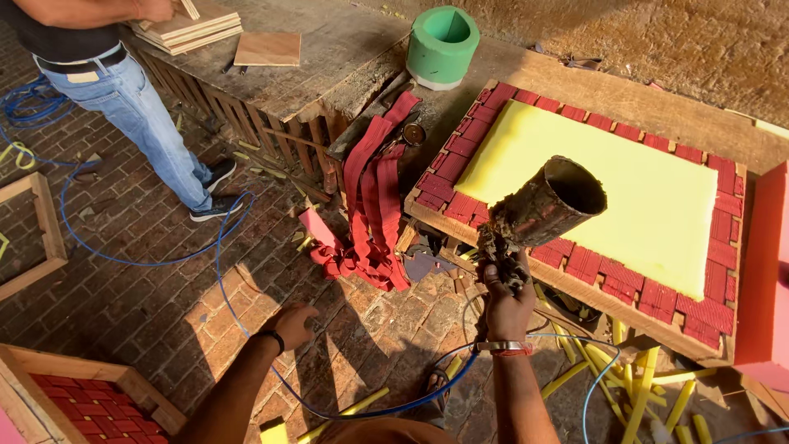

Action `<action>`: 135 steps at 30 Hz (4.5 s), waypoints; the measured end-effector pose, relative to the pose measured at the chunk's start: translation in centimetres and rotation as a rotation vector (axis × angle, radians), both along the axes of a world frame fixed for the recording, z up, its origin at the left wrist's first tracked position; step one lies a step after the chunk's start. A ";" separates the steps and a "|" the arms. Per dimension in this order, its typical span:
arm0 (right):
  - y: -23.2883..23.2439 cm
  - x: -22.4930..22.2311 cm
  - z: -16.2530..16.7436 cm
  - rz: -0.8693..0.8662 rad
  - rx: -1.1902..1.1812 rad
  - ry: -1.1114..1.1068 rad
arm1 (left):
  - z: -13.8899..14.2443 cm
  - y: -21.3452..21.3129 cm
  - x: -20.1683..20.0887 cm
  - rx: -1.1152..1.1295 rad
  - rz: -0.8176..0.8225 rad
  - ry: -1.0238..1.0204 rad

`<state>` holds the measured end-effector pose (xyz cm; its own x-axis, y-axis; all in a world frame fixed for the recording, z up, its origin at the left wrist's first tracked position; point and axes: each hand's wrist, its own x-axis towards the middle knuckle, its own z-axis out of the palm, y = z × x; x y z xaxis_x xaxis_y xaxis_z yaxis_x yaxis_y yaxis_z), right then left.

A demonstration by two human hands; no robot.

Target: The person staples red webbing straps onto a wooden frame using a pneumatic nail gun, then lays a yellow foam sheet over the woven webbing and trims its edges with a knife. They then apply adhesive with a spray gun and handle an adhesive can near the foam panel.

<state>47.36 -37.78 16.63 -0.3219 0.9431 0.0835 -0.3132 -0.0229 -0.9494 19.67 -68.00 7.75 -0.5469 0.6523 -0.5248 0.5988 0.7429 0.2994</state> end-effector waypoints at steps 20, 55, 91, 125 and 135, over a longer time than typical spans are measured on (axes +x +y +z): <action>16.7 -18.4 -3.0 -0.030 -0.188 -0.056 | -0.7 48.8 -23.1 0.289 -0.400 0.425; 20.5 -17.7 -5.1 0.143 -0.292 -0.340 | 13.9 51.1 -20.2 0.867 0.439 -1.698; 16.7 -17.9 -2.4 0.460 0.256 -0.590 | 19.6 39.9 -10.9 0.984 -0.506 0.413; 17.8 -24.1 -3.9 0.505 0.253 -0.514 | 19.5 44.4 -21.6 1.065 -0.216 -0.120; 25.0 -26.0 -0.2 0.119 0.014 -0.188 | 4.3 42.0 -9.4 0.864 0.076 -0.396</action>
